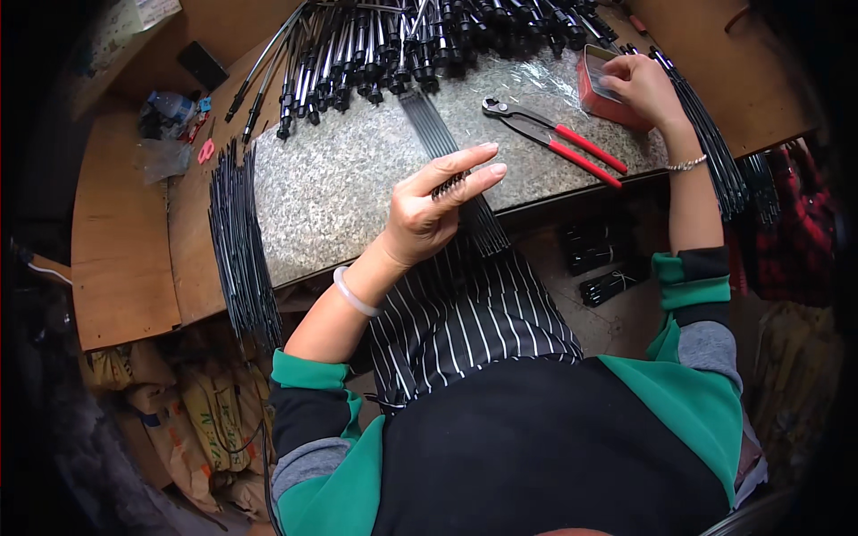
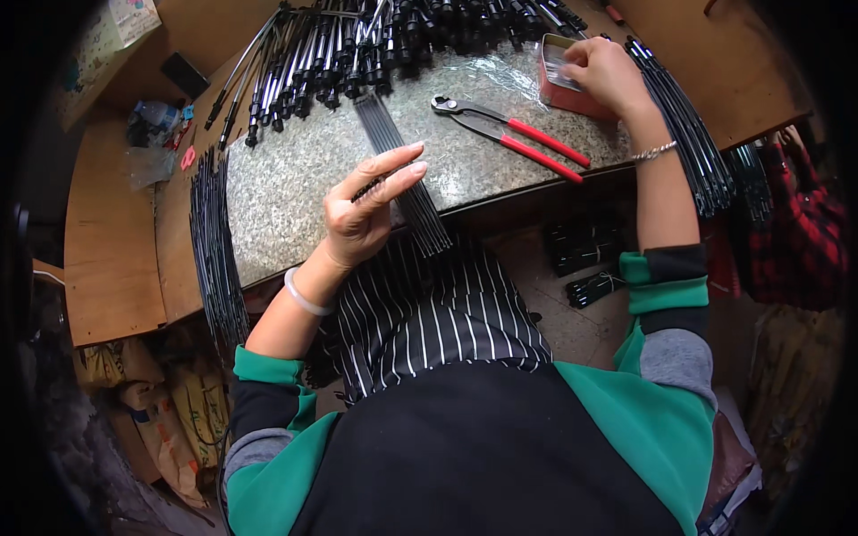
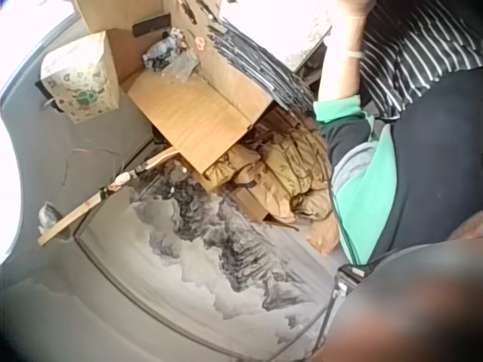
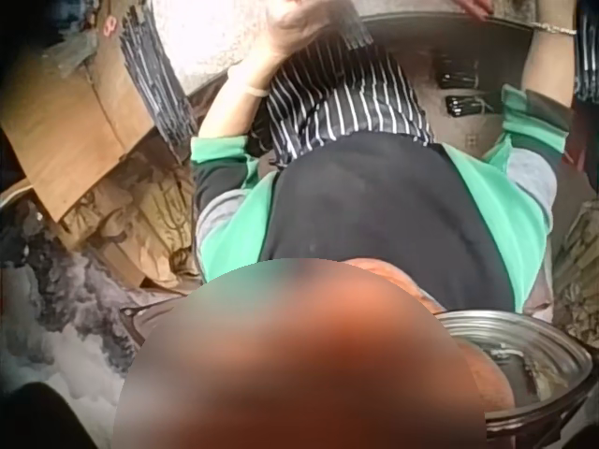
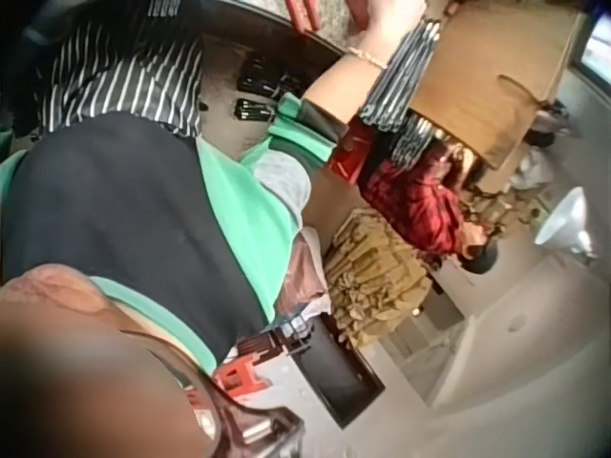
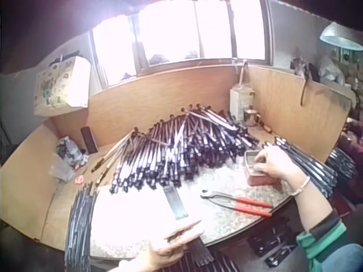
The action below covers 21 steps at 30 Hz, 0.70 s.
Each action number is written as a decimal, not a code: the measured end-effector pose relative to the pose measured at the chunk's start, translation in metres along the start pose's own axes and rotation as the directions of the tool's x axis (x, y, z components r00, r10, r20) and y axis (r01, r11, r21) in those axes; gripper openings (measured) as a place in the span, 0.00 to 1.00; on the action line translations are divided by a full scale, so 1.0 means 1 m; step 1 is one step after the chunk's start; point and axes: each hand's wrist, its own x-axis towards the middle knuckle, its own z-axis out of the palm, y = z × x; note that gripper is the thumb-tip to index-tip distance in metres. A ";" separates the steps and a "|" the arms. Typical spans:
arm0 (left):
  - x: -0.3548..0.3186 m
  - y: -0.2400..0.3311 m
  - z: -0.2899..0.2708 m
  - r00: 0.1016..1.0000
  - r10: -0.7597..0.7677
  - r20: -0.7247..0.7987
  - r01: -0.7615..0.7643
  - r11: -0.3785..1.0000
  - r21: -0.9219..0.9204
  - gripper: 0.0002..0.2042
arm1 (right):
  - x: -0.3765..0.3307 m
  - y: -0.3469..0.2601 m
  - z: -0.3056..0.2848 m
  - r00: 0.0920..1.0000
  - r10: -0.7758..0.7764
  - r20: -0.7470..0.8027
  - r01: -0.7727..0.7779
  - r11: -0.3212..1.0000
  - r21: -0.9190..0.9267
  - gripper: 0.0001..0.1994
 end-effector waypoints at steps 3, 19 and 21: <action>0.000 0.001 -0.002 1.000 -0.012 0.025 0.012 1.000 -0.017 0.23 | 0.012 0.025 0.004 0.993 -0.122 0.012 0.122 0.992 -0.017 0.07; 0.000 -0.005 0.007 0.999 0.011 0.031 -0.011 1.000 -0.007 0.22 | -0.100 -0.123 -0.005 0.733 -0.615 -0.291 0.677 0.618 0.399 0.07; 0.000 -0.006 0.009 1.000 0.021 0.020 -0.021 1.000 -0.015 0.21 | -0.101 -0.127 -0.002 0.724 -0.619 -0.305 0.689 0.624 0.368 0.07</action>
